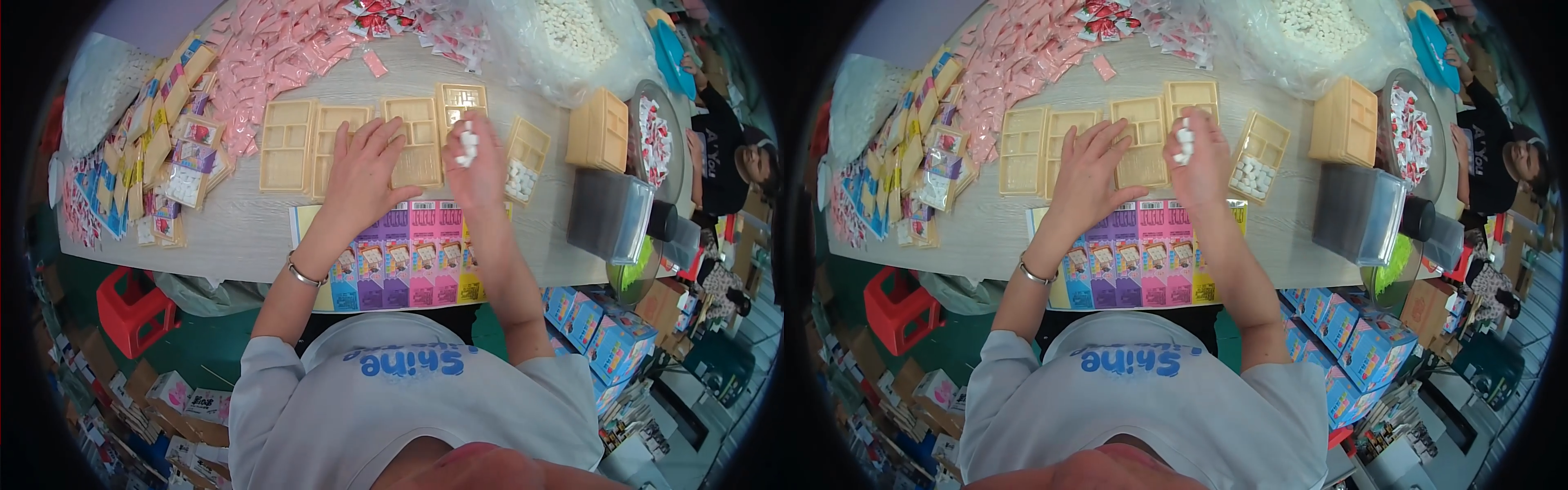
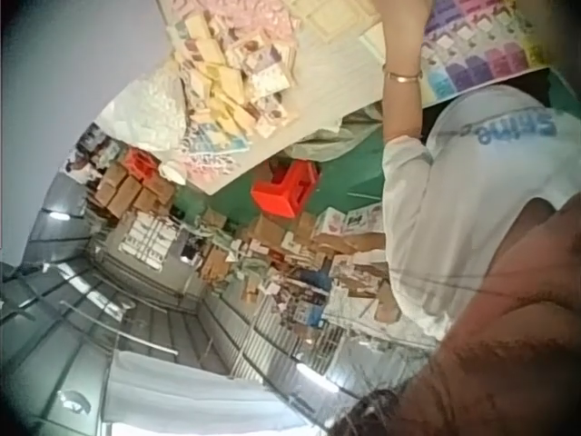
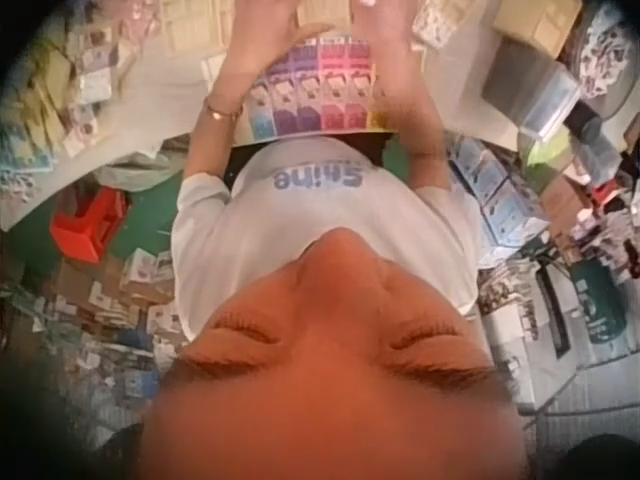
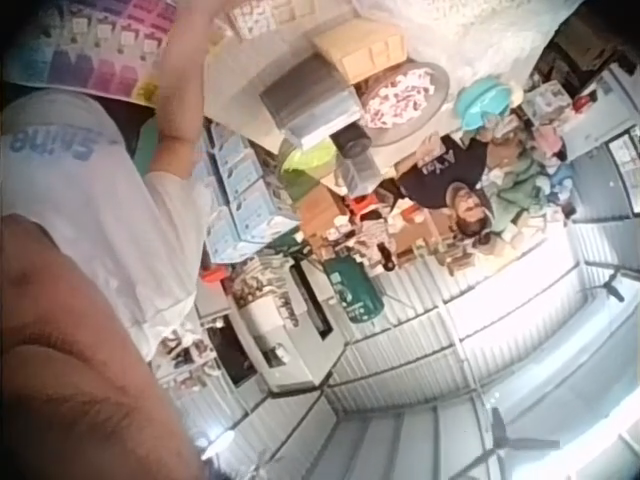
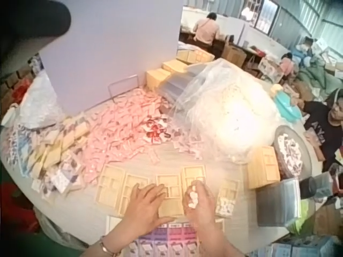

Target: Manually placing small white components into plastic trays and applying decorative stickers/labels for packaging.

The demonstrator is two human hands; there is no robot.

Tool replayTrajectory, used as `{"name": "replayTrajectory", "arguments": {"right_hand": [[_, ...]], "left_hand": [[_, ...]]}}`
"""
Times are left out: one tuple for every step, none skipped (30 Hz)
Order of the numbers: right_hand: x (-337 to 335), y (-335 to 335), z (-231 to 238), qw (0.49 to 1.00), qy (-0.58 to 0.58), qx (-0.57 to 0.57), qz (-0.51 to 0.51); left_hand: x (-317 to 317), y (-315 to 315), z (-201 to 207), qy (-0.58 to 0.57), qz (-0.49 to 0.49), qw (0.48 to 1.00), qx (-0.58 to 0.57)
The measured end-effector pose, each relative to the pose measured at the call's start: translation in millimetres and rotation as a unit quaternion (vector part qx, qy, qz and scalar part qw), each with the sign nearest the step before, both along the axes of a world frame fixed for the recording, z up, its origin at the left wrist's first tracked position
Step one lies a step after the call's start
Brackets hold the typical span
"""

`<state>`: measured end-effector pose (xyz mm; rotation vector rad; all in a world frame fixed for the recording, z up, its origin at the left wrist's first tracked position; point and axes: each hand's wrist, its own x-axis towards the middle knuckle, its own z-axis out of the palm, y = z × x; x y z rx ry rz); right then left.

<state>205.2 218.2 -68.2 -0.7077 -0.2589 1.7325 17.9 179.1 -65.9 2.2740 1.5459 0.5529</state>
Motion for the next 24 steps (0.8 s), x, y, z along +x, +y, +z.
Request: {"name": "replayTrajectory", "arguments": {"right_hand": [[-12.6, -5.6, 0.2, 0.989, -0.144, 0.006, -0.036], [-21.6, -9.0, -2.6, 0.988, -0.147, 0.007, -0.037], [-27.0, -11.6, -6.8, 0.973, -0.222, 0.04, -0.052], [-28.9, -13.3, -10.8, 0.951, -0.294, 0.073, -0.065], [-28.3, -14.3, -14.9, 0.95, -0.297, 0.077, -0.062], [-30.1, -15.6, -17.2, 0.94, -0.317, 0.104, -0.074], [-31.6, -16.3, -19.2, 0.929, -0.336, 0.131, -0.084], [-32.1, -16.6, -20.9, 0.929, -0.337, 0.132, -0.079], [-32.8, -16.6, -18.7, 0.936, -0.31, 0.142, -0.082], [-33.8, -16.3, -17.0, 0.943, -0.283, 0.151, -0.085], [-35.1, -15.9, -15.8, 0.943, -0.284, 0.151, -0.08], [-36.0, -15.3, -14.8, 0.947, -0.267, 0.159, -0.085], [-36.5, -14.9, -14.1, 0.95, -0.25, 0.166, -0.091], [-36.3, -14.6, -13.6, 0.95, -0.25, 0.165, -0.089], [-35.7, -14.5, -12.9, 0.945, -0.27, 0.167, -0.081], [-35.2, -14.8, -12.9, 0.939, -0.29, 0.169, -0.074], [-35.9, -14.7, -13.9, 0.939, -0.29, 0.168, -0.074], [-36.6, -14.0, -15.2, 0.938, -0.289, 0.18, -0.062], [-36.6, -13.3, -16.3, 0.937, -0.287, 0.191, -0.049], [-35.8, -12.8, -17.2, 0.938, -0.287, 0.19, -0.05], [-35.4, -11.7, -18.4, 0.933, -0.304, 0.188, -0.047], [-34.9, -11.4, -19.1, 0.928, -0.322, 0.185, -0.045], [-30.5, -11.3, -17.9, 0.928, -0.321, 0.185, -0.045], [-22.7, -11.2, -14.6, 0.932, -0.306, 0.191, -0.049]], "left_hand": [[0.2, -1.3, -1.4, 0.002, 0.008, 1.0, -0.002], [-0.8, -2.6, -3.0, -0.001, 0.007, 1.0, -0.001], [-0.4, -3.4, -3.0, 0.0, 0.012, 1.0, -0.004], [-0.4, -4.1, -3.2, 0.0, 0.018, 1.0, -0.008], [0.0, -4.1, -3.5, -0.003, 0.021, 1.0, -0.006], [-0.1, -4.4, -4.1, -0.009, 0.017, 1.0, -0.003], [-0.3, -4.7, -5.0, -0.015, 0.014, 1.0, 0.0], [-0.8, -5.1, -6.2, -0.016, 0.019, 1.0, 0.0], [-0.6, -5.4, -7.6, -0.018, 0.018, 1.0, 0.004], [-0.7, -5.8, -8.7, -0.02, 0.017, 1.0, 0.008], [-1.0, -6.3, -8.7, -0.021, 0.021, 1.0, 0.006], [-1.3, -6.0, -7.8, -0.022, 0.02, 1.0, 0.007], [-1.5, -5.7, -7.5, -0.022, 0.018, 1.0, 0.008], [-1.4, -5.3, -7.9, -0.023, 0.019, 1.0, 0.007], [-1.4, -5.2, -8.3, -0.024, 0.018, 0.999, 0.011], [-1.3, -5.1, -8.5, -0.025, 0.017, 0.999, 0.014], [-1.4, -5.3, -8.3, -0.025, 0.017, 0.999, 0.013], [-1.0, -5.3, -7.9, -0.029, 0.017, 0.999, 0.013], [-0.6, -5.5, -7.7, -0.033, 0.018, 0.999, 0.012], [-0.4, -5.9, -7.8, -0.033, 0.017, 0.999, 0.011], [-0.8, -5.8, -8.2, -0.034, 0.017, 0.999, 0.02], [-1.4, -5.9, -8.4, -0.036, 0.016, 0.999, 0.028], [-2.4, -7.4, -6.9, -0.036, 0.016, 0.999, 0.028], [-3.7, -10.0, -4.1, -0.052, 0.025, 0.997, 0.057]]}}
